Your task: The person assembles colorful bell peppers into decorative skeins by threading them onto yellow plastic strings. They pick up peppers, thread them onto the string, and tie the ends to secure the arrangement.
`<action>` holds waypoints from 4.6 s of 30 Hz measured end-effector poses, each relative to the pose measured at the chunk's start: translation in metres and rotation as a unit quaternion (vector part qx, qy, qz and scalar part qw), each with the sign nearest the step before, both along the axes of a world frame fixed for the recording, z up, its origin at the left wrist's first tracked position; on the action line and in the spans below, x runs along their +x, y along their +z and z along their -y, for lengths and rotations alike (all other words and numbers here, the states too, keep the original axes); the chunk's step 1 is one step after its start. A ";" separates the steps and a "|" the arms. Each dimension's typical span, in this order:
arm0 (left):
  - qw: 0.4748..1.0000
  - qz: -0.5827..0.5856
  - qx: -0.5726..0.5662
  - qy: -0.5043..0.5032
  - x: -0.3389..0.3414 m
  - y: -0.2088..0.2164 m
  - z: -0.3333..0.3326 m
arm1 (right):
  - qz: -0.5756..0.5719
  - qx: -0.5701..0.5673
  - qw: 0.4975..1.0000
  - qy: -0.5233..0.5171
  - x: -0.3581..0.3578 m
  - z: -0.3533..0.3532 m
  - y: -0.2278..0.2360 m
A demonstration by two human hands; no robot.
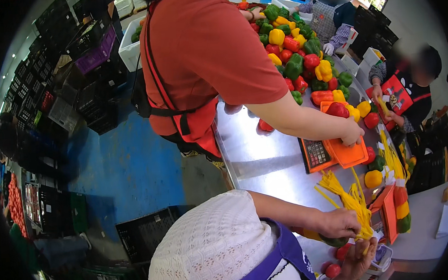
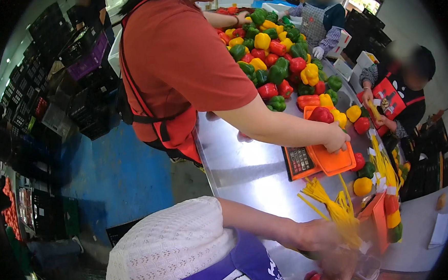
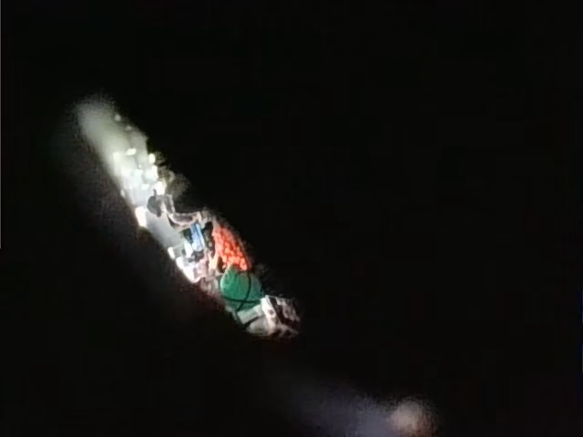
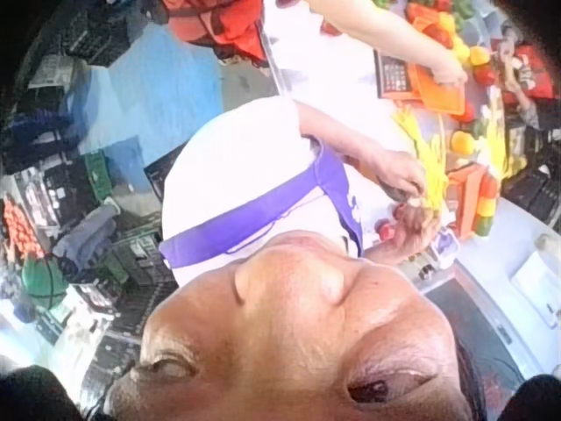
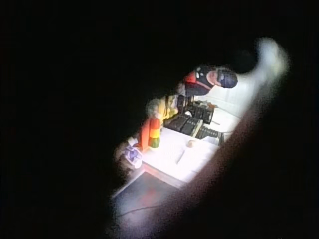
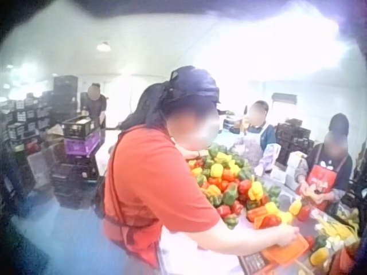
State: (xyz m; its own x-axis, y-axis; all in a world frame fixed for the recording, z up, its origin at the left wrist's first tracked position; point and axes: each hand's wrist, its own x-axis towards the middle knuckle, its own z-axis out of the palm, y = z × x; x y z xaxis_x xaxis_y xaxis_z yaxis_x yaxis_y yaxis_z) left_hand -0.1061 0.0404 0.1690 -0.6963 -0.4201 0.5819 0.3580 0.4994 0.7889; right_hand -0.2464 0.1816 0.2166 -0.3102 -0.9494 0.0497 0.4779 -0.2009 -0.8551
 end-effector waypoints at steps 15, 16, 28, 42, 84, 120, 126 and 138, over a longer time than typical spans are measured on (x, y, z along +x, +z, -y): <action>0.998 -0.055 -0.023 0.036 -0.009 -0.017 -0.001 | -0.236 0.075 0.968 -0.026 -0.007 0.010 0.001; 0.999 -0.027 -0.033 0.018 -0.006 -0.016 0.003 | -0.127 0.066 0.989 0.031 -0.017 0.011 -0.004; 0.997 -0.033 -0.048 0.058 -0.015 -0.015 -0.001 | -0.627 0.021 0.764 -0.150 0.022 0.014 0.003; 0.999 -0.036 -0.022 0.018 -0.016 -0.018 -0.006 | 0.027 -0.023 0.984 0.177 0.008 0.015 0.016; 0.944 0.258 -0.153 -0.137 0.028 0.069 0.007 | -0.240 0.096 0.963 -0.077 -0.002 0.011 -0.031; 0.969 0.228 0.035 -0.092 0.047 0.055 0.029 | -0.582 -0.047 0.788 -0.194 0.063 0.026 0.006; 0.993 0.083 -0.061 -0.051 0.045 0.038 0.026 | -0.564 -0.045 0.794 -0.221 0.071 0.025 0.005; 0.987 0.080 -0.124 -0.067 0.047 0.042 0.026 | -0.559 -0.068 0.788 -0.250 0.071 0.024 -0.010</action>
State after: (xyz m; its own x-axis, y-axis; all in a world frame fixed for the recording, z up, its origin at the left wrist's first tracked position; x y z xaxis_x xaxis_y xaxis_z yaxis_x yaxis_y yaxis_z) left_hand -0.0591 0.0145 0.2115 -0.8272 -0.1758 0.5336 0.3151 0.6412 0.6997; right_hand -0.1756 0.1580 0.2063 -0.3348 -0.6846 0.6475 -0.7266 -0.2500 -0.6400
